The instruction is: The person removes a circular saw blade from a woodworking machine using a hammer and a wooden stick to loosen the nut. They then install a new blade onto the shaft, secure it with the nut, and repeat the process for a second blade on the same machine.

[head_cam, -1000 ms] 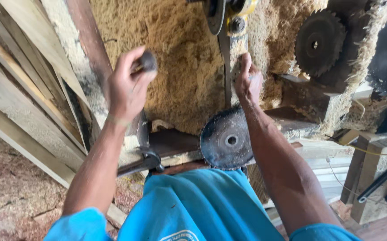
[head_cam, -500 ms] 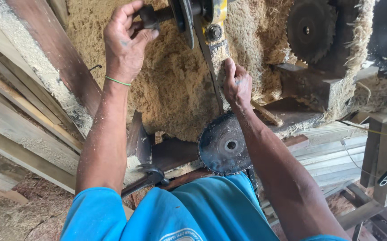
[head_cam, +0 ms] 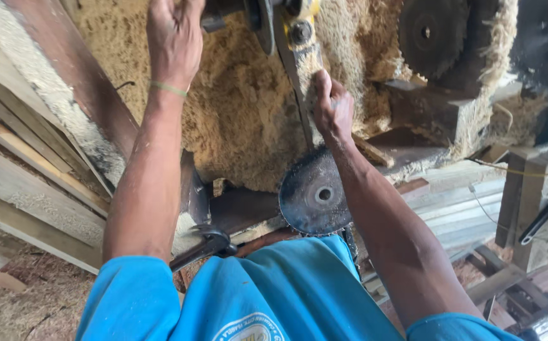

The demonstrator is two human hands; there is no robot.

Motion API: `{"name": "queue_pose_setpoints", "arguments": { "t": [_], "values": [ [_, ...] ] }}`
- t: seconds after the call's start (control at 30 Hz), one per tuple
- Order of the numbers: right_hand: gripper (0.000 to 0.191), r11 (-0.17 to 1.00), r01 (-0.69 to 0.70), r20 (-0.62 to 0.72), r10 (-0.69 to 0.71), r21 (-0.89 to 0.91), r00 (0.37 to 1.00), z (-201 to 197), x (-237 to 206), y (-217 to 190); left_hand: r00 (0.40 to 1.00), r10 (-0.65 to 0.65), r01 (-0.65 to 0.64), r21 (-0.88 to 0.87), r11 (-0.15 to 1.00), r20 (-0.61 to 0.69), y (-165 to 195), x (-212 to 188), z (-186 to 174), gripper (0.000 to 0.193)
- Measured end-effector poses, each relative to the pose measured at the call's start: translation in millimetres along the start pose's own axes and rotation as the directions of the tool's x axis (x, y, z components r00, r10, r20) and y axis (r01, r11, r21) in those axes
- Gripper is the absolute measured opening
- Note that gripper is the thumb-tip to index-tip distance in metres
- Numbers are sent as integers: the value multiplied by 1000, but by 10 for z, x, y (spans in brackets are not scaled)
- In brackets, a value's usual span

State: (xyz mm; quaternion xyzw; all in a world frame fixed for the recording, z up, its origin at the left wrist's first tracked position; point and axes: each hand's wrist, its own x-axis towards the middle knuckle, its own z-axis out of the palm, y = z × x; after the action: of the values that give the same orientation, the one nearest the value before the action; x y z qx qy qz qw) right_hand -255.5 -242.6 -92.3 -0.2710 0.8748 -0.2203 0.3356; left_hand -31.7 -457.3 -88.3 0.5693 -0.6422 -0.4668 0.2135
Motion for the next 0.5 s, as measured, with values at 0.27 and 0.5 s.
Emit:
{"name": "queue_pose_setpoints", "arguments": {
  "t": [0.27,0.5],
  "values": [
    [77,987,-59,231,24,146,973,-283,80,397,819,-154,538,-646,541,553,19,-385,-318,70],
    [60,971,145,499,-31,-192,866,-1077,-596,830,856,-162,450,-555,700,491,-326,-1654,66,47]
  ]
}}
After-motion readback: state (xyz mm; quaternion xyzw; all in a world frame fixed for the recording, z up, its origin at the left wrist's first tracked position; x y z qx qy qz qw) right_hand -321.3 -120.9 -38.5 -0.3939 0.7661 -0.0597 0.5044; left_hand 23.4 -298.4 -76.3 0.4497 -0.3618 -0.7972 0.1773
